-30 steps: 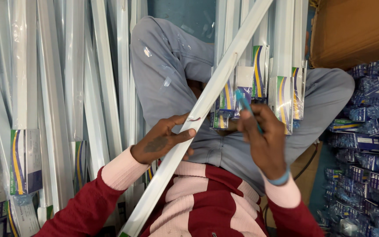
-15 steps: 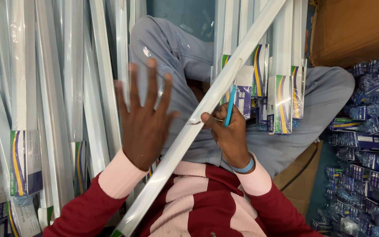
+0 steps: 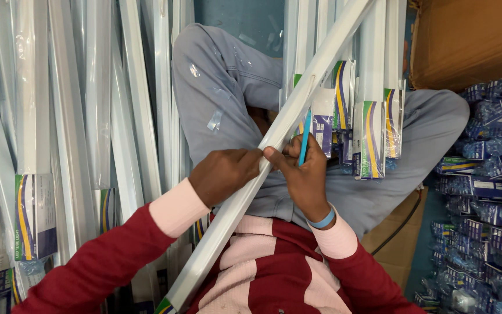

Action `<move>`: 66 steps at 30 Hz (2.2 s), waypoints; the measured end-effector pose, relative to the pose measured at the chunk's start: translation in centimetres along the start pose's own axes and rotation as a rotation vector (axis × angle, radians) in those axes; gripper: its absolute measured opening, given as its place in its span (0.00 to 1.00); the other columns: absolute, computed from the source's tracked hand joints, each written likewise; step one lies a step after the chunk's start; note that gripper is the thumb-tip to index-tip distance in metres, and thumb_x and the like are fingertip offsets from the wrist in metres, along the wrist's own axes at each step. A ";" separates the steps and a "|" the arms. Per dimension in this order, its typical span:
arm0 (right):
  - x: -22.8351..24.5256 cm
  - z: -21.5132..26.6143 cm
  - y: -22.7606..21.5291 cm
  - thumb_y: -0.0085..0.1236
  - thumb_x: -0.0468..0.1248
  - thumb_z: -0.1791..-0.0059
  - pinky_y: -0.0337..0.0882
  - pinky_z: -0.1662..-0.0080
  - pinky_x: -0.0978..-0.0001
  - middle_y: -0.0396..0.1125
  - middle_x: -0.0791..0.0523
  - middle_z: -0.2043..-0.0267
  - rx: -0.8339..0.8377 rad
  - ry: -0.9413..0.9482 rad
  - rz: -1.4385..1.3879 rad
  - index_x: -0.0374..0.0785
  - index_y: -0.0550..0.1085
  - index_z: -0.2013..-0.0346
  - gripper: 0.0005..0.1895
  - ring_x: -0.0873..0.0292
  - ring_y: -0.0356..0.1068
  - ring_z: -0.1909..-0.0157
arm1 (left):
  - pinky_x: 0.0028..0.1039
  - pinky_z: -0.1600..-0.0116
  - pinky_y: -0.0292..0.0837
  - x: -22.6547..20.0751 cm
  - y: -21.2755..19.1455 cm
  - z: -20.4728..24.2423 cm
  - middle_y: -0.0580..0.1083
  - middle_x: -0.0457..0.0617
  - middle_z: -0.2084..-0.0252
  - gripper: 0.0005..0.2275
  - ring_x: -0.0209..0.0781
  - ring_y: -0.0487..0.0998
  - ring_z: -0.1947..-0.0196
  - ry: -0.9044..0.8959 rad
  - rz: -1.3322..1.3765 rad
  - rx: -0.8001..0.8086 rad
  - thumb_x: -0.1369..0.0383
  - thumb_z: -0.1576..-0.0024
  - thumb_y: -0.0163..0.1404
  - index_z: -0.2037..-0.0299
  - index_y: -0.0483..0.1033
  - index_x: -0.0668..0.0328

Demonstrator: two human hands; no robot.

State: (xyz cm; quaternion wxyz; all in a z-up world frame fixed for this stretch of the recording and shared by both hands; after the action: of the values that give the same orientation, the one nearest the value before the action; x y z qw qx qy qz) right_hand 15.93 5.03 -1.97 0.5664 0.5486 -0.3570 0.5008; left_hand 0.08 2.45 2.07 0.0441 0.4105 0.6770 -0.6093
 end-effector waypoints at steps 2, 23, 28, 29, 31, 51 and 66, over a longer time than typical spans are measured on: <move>0.0 0.0 0.1 0.68 0.29 0.52 0.73 0.64 0.76 0.59 0.61 0.69 0.022 0.016 -0.006 0.41 0.60 0.67 0.20 0.70 0.67 0.67 | 0.36 0.69 0.74 -0.2 0.5 0.2 0.77 0.57 0.72 0.08 0.52 0.80 0.72 0.023 -0.106 -0.045 0.69 0.39 0.53 0.58 0.72 0.67; 1.7 -0.8 1.0 0.68 0.26 0.53 0.70 0.63 0.79 0.63 0.60 0.67 -0.066 -0.050 0.029 0.39 0.62 0.63 0.19 0.72 0.65 0.66 | 0.34 0.69 0.74 -2.8 -4.7 -1.5 0.77 0.55 0.53 0.14 0.48 0.81 0.68 -0.342 -0.051 -0.292 0.64 0.45 0.62 0.56 0.73 0.62; 2.9 -3.0 0.8 0.66 0.29 0.50 0.71 0.61 0.75 0.72 0.49 0.56 -0.060 -0.115 -0.178 0.39 0.57 0.63 0.22 0.65 0.69 0.60 | 0.28 0.67 0.76 -4.0 -4.4 0.0 0.78 0.61 0.57 0.31 0.45 0.83 0.68 -0.575 0.332 -0.017 0.65 0.51 0.65 0.38 0.65 0.60; 3.3 -2.7 1.0 0.67 0.30 0.51 0.74 0.56 0.73 0.71 0.49 0.53 -0.030 -0.177 -0.172 0.40 0.57 0.63 0.22 0.65 0.70 0.56 | 0.27 0.71 0.75 -3.1 -4.5 -0.1 0.79 0.61 0.55 0.30 0.43 0.81 0.71 -0.654 0.514 -0.050 0.66 0.51 0.63 0.37 0.65 0.59; 3.5 -1.6 1.7 0.66 0.32 0.50 0.76 0.49 0.70 0.71 0.48 0.47 0.041 -0.201 -0.173 0.38 0.60 0.59 0.19 0.62 0.72 0.50 | 0.25 0.79 0.72 -1.0 -4.4 -0.5 0.81 0.62 0.51 0.29 0.40 0.78 0.76 -0.806 0.889 -0.113 0.67 0.50 0.60 0.37 0.66 0.59; 13.7 0.2 -10.9 0.66 0.21 0.63 0.81 0.66 0.62 0.73 0.43 0.67 -0.102 -0.014 0.146 0.37 0.57 0.59 0.29 0.51 0.79 0.67 | 0.34 0.41 0.71 4.8 2.1 -13.1 0.77 0.51 0.43 0.20 0.47 0.76 0.42 -0.214 0.509 -0.147 0.60 0.41 0.55 0.41 0.74 0.59; 8.4 -6.2 -21.4 0.73 0.37 0.65 0.69 0.46 0.65 0.65 0.51 0.52 0.082 -0.029 0.821 0.32 0.61 0.43 0.41 0.56 0.65 0.47 | 0.50 0.44 0.71 21.7 -3.2 4.0 0.68 0.57 0.37 0.13 0.65 0.75 0.47 -0.971 -0.372 -0.180 0.60 0.34 0.46 0.43 0.76 0.53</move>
State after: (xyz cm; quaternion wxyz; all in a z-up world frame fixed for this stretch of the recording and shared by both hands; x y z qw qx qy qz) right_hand 37.63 14.76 -0.46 0.2919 0.3899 -0.5339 0.6912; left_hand -17.94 10.13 -8.54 0.2792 -0.0516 0.6896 -0.6662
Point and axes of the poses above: each hand's wrist, its own z-axis away from the middle knuckle, its own y-axis out of the palm, x = y × z, the point moved 6 cm from there along -z, towards the middle knuckle
